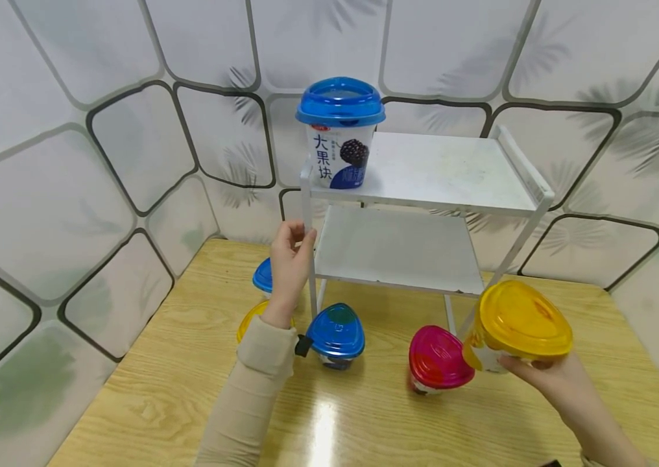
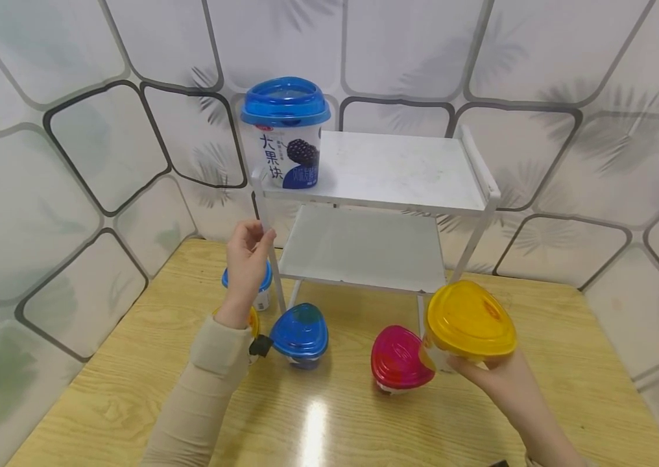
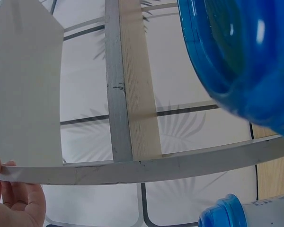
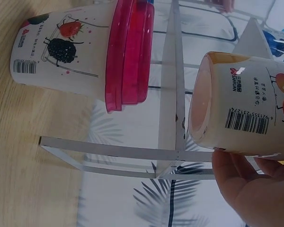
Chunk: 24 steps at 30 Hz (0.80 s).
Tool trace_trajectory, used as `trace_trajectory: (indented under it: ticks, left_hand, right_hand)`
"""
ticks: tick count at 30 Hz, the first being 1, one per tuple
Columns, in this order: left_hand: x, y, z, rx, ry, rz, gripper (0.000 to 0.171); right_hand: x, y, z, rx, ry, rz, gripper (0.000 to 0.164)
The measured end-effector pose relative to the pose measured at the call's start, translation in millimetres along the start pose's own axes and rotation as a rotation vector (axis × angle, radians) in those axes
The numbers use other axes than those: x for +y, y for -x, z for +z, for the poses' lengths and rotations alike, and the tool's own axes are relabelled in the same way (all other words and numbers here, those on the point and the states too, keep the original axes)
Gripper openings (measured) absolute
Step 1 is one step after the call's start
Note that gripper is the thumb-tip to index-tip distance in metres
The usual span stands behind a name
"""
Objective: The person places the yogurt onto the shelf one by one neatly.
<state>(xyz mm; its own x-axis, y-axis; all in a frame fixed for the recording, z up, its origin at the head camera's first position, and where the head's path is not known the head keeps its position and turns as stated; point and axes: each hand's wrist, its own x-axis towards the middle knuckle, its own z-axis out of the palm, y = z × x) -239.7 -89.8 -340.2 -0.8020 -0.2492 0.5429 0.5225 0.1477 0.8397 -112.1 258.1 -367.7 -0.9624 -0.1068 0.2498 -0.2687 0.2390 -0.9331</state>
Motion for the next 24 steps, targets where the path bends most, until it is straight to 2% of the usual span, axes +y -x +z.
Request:
trace_trajectory:
  ticks: [5,7,12,14,16,20,24]
  left_hand:
    - [-0.6,-0.5,-0.2,-0.007,-0.002,-0.017,0.013]
    - [1.3,-0.4,-0.3,-0.009,0.005,-0.024,0.013]
    - [24.2,3.4,-0.5,-0.01,-0.001,-0.03,0.012]
    - [31.2,4.5,-0.2,-0.008,-0.011,-0.027,0.012]
    - [23.6,3.0,0.0,-0.006,-0.013,-0.019,0.012]
    - [24.4,3.4,-0.2,-0.006,-0.016,-0.017,0.012]
    - [32.7,5.1,-0.9,-0.008,-0.011,-0.031,0.012]
  right_hand:
    - [-3,-3,2,0.007,-0.058,-0.031,0.05]
    - [-4,-4,1,0.019,-0.011,-0.021,0.05]
    - [-9,-7,0,0.021,0.017,-0.02,0.049]
    - [-11,-9,0,0.011,-0.033,-0.04,0.05]
    - [-12,-10,0,0.007,-0.064,-0.058,0.051]
    - [-16,-13,1,-0.007,-0.139,-0.093,0.054]
    - [-19,-15,2,-0.003,-0.135,-0.102,0.054]
